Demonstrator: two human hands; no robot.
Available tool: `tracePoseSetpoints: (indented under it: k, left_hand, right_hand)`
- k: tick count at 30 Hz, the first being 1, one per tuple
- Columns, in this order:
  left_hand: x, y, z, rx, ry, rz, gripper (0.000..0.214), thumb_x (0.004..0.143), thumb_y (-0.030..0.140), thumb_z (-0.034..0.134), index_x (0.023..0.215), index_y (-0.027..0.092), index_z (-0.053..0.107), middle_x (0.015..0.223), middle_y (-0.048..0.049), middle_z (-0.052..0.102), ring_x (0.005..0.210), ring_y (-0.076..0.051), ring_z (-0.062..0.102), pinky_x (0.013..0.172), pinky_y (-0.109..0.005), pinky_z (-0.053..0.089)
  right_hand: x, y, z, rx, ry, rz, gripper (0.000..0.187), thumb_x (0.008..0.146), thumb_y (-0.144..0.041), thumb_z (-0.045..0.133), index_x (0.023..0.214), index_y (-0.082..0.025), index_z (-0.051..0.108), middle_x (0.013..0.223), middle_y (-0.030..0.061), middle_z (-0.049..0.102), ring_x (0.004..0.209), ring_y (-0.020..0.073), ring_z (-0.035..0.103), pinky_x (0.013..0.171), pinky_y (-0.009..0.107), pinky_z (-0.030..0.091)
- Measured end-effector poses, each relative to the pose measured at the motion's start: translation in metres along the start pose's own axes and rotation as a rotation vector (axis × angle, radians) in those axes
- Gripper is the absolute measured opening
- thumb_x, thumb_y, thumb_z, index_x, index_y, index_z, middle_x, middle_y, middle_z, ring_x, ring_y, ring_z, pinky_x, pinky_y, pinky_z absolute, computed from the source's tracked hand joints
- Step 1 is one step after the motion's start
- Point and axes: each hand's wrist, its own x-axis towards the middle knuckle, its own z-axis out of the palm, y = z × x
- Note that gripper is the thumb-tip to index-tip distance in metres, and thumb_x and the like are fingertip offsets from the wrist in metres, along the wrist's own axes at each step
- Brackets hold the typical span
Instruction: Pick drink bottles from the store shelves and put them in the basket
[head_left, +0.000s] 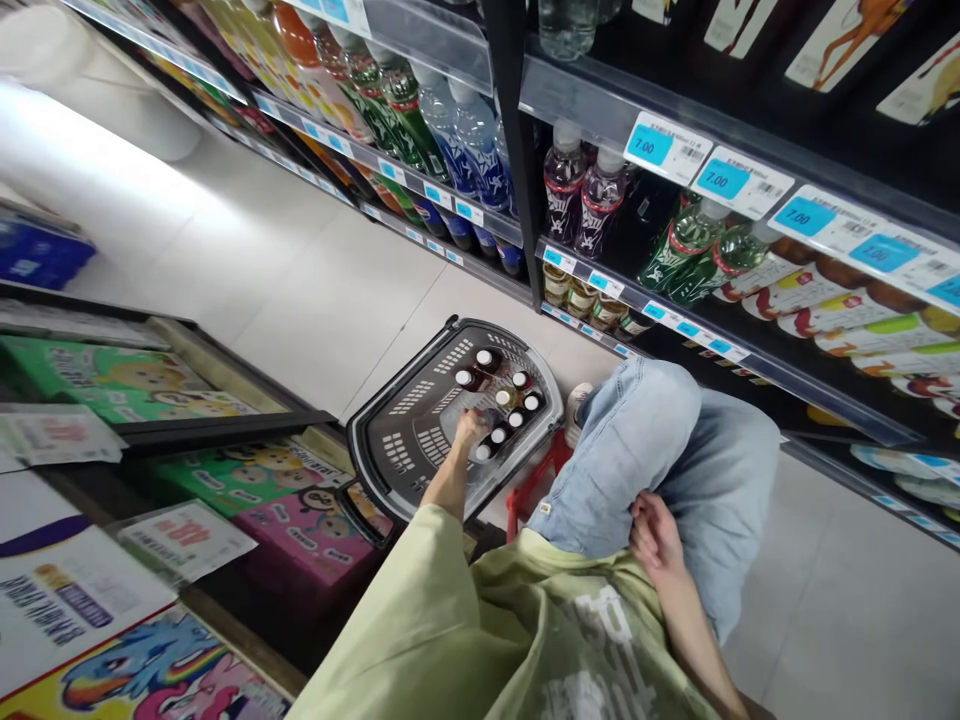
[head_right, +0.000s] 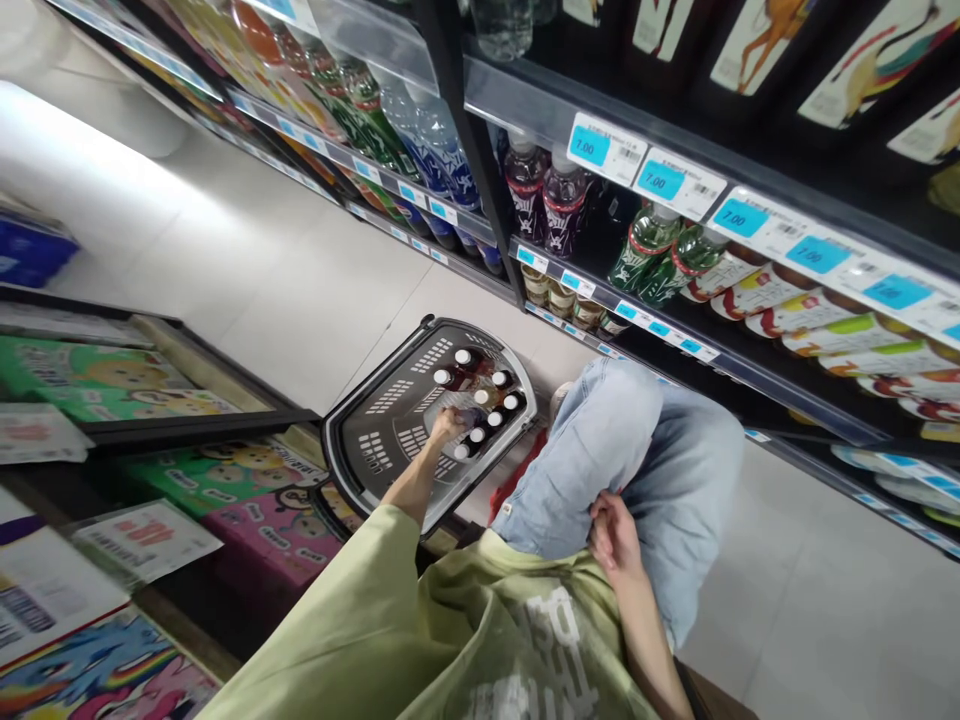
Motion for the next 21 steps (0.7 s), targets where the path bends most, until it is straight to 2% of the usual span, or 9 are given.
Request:
tracePoseSetpoints:
  k: [4,9,16,21]
  left_hand:
    - [0.009,0.010,0.002,-0.022,-0.004,0.040,0.036,0.083,0.016,0.072,0.117,0.010,0.068,0.117,-0.0168,0.067,0.104,-0.024,0.067,0.091,-0.029,0.052]
    - [0.020,0.021,0.004,-0.025,0.000,0.054,0.033,0.086,0.017,0.070,0.118,0.010,0.067,0.120,-0.0157,0.067,0.105,-0.023,0.066,0.091,-0.029,0.052]
    - [0.018,0.018,0.005,-0.014,0.002,0.061,0.038,0.087,0.017,0.070,0.124,0.009,0.065,0.130,-0.0186,0.063,0.101,-0.021,0.067,0.089,-0.028,0.051]
    - [0.020,0.019,-0.002,-0.024,-0.012,0.120,0.049,0.086,0.016,0.070,0.133,0.006,0.059,0.128,-0.0241,0.064,0.110,-0.028,0.068,0.091,-0.032,0.052]
  right_hand:
    - [-0.002,-0.001,0.004,0.056,0.044,0.043,0.039,0.077,-0.054,0.082,0.068,-0.027,0.056,0.038,-0.0116,0.027,0.032,0.0065,0.013,0.029,0.025,0.018]
    - [0.002,-0.005,0.001,-0.005,-0.003,0.079,0.043,0.073,-0.057,0.083,0.067,-0.028,0.053,0.037,-0.0118,0.026,0.031,0.0068,0.014,0.029,0.026,0.016]
    - [0.003,-0.005,-0.002,-0.018,-0.025,0.070,0.045,0.075,-0.062,0.081,0.067,-0.028,0.052,0.037,-0.0116,0.026,0.030,0.0070,0.015,0.030,0.027,0.016]
    - [0.001,-0.006,-0.001,-0.023,-0.046,0.059,0.044,0.076,-0.061,0.081,0.068,-0.028,0.053,0.038,-0.0115,0.027,0.031,0.0074,0.017,0.031,0.027,0.017]
